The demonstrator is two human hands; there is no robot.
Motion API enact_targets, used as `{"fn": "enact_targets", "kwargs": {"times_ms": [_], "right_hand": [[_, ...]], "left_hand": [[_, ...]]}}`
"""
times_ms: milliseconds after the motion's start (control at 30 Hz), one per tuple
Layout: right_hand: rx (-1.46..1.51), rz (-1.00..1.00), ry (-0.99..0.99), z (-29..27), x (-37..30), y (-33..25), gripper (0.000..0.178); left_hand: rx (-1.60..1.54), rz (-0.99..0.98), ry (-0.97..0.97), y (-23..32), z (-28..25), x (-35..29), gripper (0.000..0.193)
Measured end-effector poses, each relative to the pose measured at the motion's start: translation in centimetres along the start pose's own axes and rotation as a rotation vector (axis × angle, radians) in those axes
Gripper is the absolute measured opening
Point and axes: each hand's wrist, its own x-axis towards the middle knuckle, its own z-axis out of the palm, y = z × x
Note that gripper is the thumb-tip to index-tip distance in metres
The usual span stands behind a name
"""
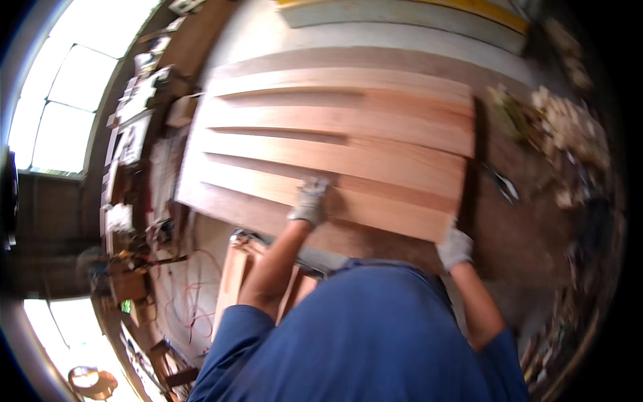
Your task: The person picks up long wooden planks from a stack on the floor and places them one by one onto a large workbench. The person arranges the planks in a neat, parallel row on the table surface.
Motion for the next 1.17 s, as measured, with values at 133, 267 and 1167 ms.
{"fn": "enact_targets", "kwargs": {"times_ms": [133, 267, 1167], "right_hand": [[-0.091, 0.0, -0.041, 1.0, -0.5, 1.4, 0.125], [-0.094, 0.036, -0.096, 0.7, -0.3, 0.9, 0.127], [-0.057, 0.045, -0.056, -0.3, -1.0, 0.8, 0.125]], "left_hand": [[0.049, -0.034, -0.142, 2.7, -4.3, 0.0, 0.073], [0.043, -0.047, -0.156, 2.6, -4.8, -0.6, 0.074], [0.061, -0.032, -0.108, 2.6, -4.2, 0.3, 0.068]]}}
